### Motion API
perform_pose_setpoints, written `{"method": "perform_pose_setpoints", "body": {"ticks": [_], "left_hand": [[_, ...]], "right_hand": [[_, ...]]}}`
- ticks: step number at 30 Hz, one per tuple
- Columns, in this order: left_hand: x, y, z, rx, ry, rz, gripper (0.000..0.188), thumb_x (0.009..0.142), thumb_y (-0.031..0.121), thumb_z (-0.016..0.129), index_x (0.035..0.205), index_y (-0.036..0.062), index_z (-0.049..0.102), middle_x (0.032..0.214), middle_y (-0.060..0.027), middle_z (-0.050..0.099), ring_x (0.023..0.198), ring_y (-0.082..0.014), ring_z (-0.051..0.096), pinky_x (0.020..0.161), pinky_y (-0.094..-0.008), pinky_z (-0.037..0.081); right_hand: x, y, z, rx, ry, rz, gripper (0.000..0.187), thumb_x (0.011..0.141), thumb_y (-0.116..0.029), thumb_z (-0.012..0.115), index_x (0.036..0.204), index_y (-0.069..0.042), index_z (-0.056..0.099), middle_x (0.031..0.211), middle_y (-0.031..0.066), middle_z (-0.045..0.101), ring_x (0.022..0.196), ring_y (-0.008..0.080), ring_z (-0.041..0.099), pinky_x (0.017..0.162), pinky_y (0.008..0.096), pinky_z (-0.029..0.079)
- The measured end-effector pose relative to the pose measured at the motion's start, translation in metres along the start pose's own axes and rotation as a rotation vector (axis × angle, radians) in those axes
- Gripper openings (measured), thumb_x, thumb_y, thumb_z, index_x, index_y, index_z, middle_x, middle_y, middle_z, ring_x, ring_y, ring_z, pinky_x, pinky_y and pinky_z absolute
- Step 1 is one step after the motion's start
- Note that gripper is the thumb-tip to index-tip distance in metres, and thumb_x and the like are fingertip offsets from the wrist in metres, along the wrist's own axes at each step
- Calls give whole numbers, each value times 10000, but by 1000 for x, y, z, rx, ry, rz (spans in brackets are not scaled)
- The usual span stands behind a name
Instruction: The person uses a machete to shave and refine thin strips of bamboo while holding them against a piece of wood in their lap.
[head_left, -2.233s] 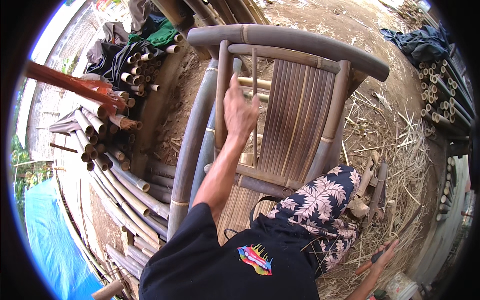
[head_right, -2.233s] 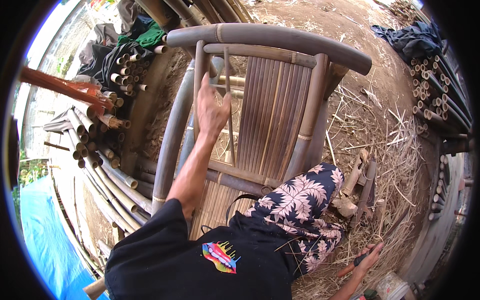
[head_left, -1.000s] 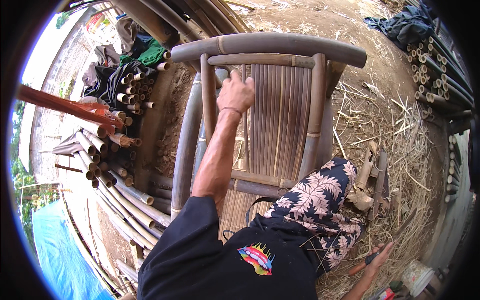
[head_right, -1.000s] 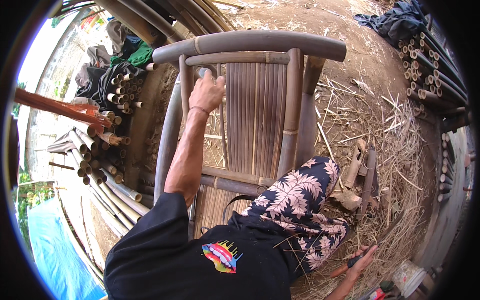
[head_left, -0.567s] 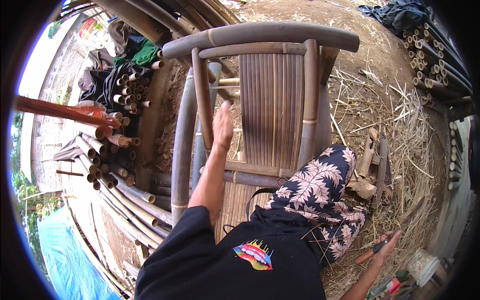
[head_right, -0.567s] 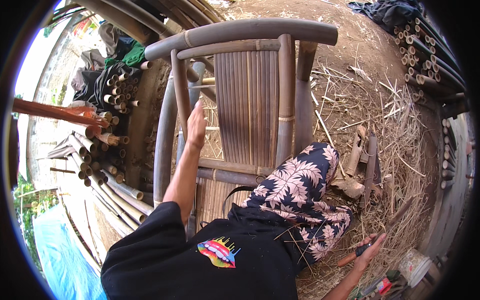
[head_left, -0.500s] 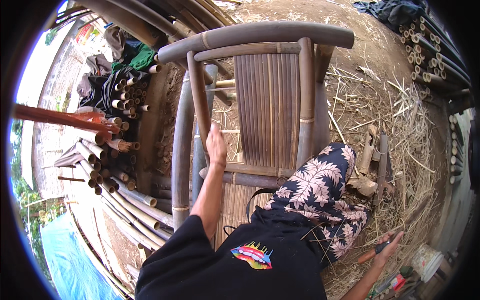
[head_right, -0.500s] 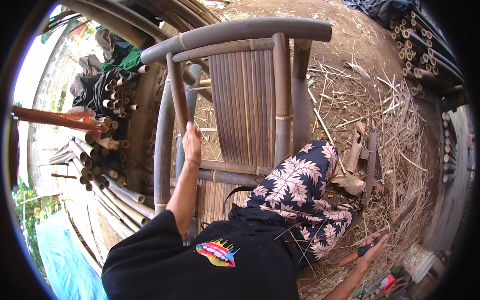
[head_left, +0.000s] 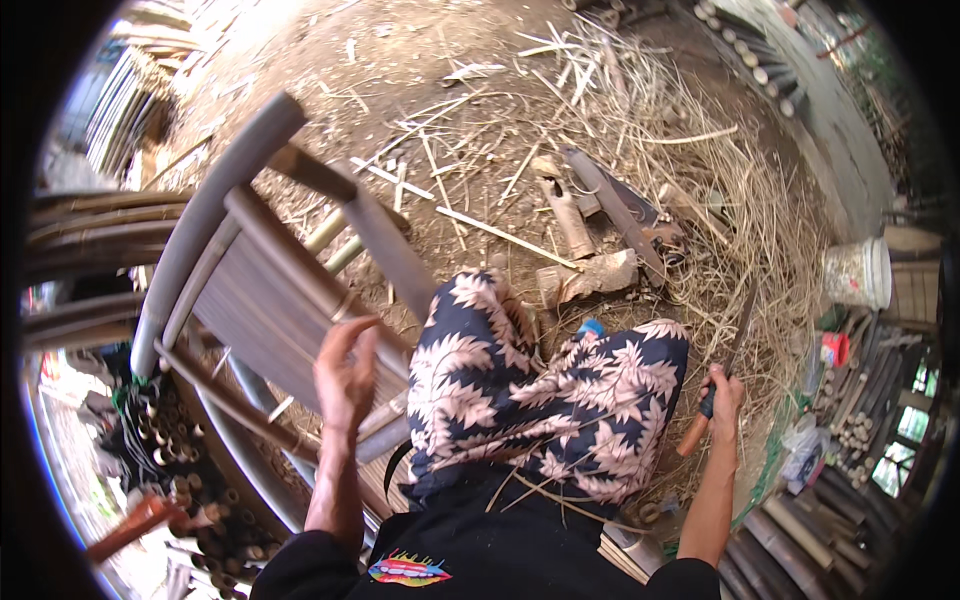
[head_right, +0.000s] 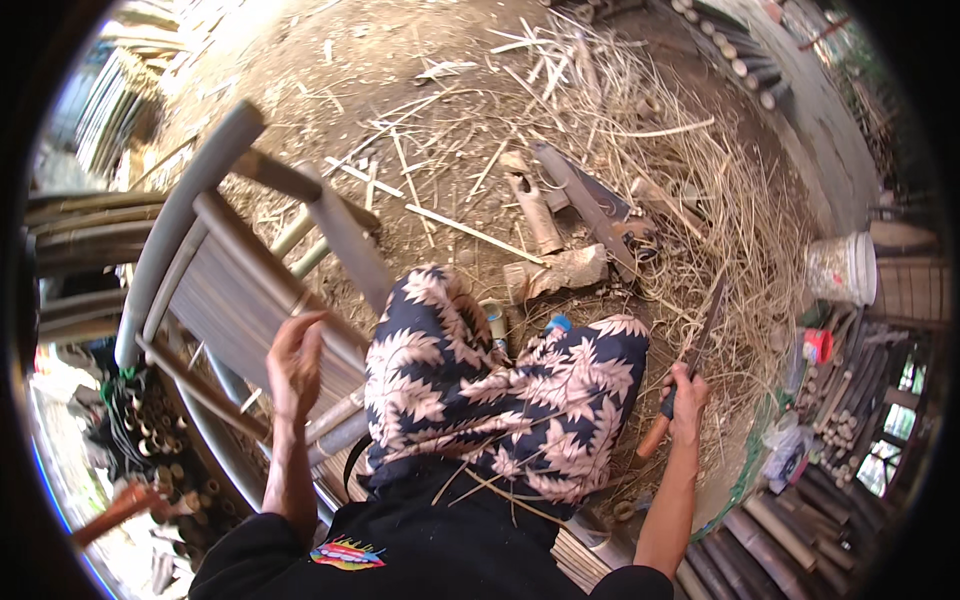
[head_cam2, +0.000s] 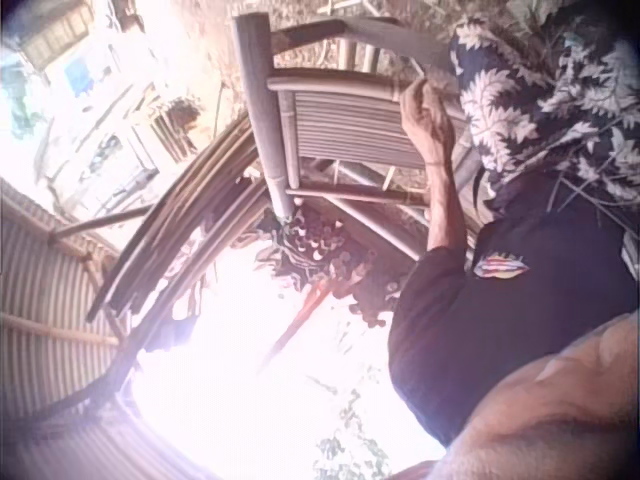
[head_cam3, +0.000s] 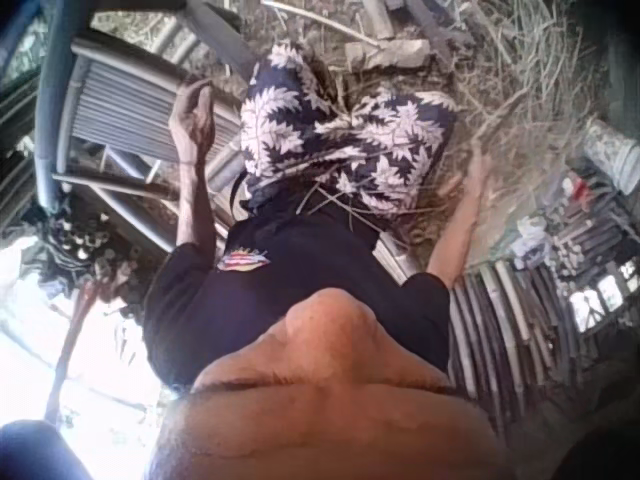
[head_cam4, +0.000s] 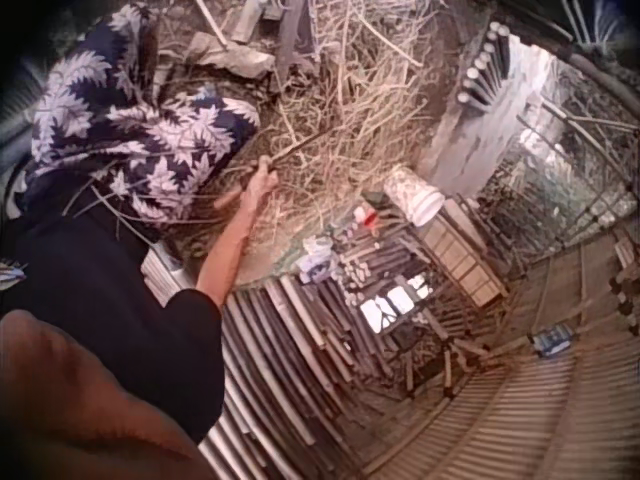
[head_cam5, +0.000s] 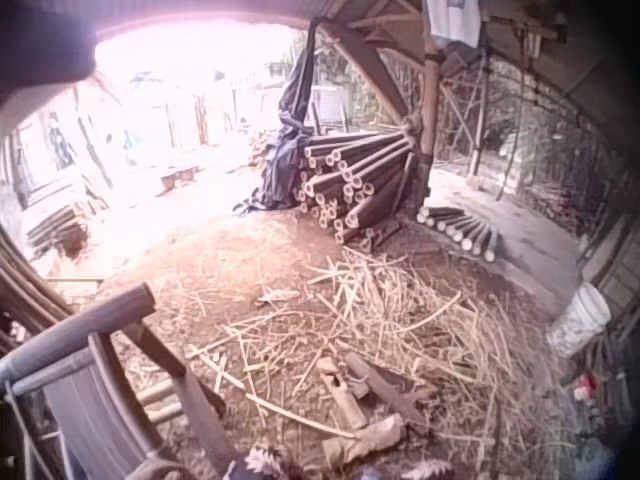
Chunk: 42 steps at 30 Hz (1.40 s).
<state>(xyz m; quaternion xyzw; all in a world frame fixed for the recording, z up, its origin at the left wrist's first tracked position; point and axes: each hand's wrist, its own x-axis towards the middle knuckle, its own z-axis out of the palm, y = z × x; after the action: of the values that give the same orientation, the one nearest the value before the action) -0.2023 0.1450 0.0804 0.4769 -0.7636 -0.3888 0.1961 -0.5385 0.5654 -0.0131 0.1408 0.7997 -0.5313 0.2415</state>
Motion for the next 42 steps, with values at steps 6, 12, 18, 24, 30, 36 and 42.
{"method": "perform_pose_setpoints", "body": {"ticks": [6,12,18,24,30,36,42], "left_hand": [[172,-15,293,-532,-408,-533,347,963,294,553,1016,-40,631,896,-113,669,735,-202,661,622,-277,550],[214,-159,453,-155,-159,-984,461,866,380,654,994,-59,595,912,-171,640,624,-311,682,438,-379,580],[220,-222,493,-90,-138,-986,342,848,304,720,869,-30,648,742,-135,664,515,-247,654,382,-329,540],[214,-128,482,-634,-205,-795,178,857,-74,554,990,19,480,888,-156,643,595,-195,629,482,-304,571],[164,-13,466,-831,-442,-444,169,905,-25,521,1002,106,482,1038,-106,644,1015,-247,653,848,-415,593],[125,-26,497,-460,-516,142,101,941,15,555,1038,9,530,1043,-128,633,1006,-249,640,894,-345,533],[115,-22,488,-77,-522,506,161,902,12,613,1060,39,600,995,-117,660,910,-243,658,772,-344,522]], "right_hand": [[20,76,-15,-21,-58,304,175,925,-236,580,896,-64,600,703,8,580,557,117,547,516,257,446],[18,133,-21,-336,-171,320,269,962,-297,555,871,-47,597,678,-27,528,654,81,478,600,268,397],[49,88,29,-435,-215,280,231,918,-235,597,977,-11,603,649,1,508,653,92,469,572,288,399],[112,125,81,-334,-201,-66,417,900,-129,577,1290,3,514,803,161,585,693,276,608,679,373,503],[181,125,147,-444,-202,-262,407,888,-158,595,1244,31,538,921,204,641,765,336,652,643,403,531],[213,136,186,-573,-192,-418,267,940,-220,556,1070,13,534,926,230,634,692,346,644,541,412,524],[226,146,199,-644,-159,-548,202,962,-227,526,993,-27,519,839,166,604,590,248,614,404,339,469]]}}
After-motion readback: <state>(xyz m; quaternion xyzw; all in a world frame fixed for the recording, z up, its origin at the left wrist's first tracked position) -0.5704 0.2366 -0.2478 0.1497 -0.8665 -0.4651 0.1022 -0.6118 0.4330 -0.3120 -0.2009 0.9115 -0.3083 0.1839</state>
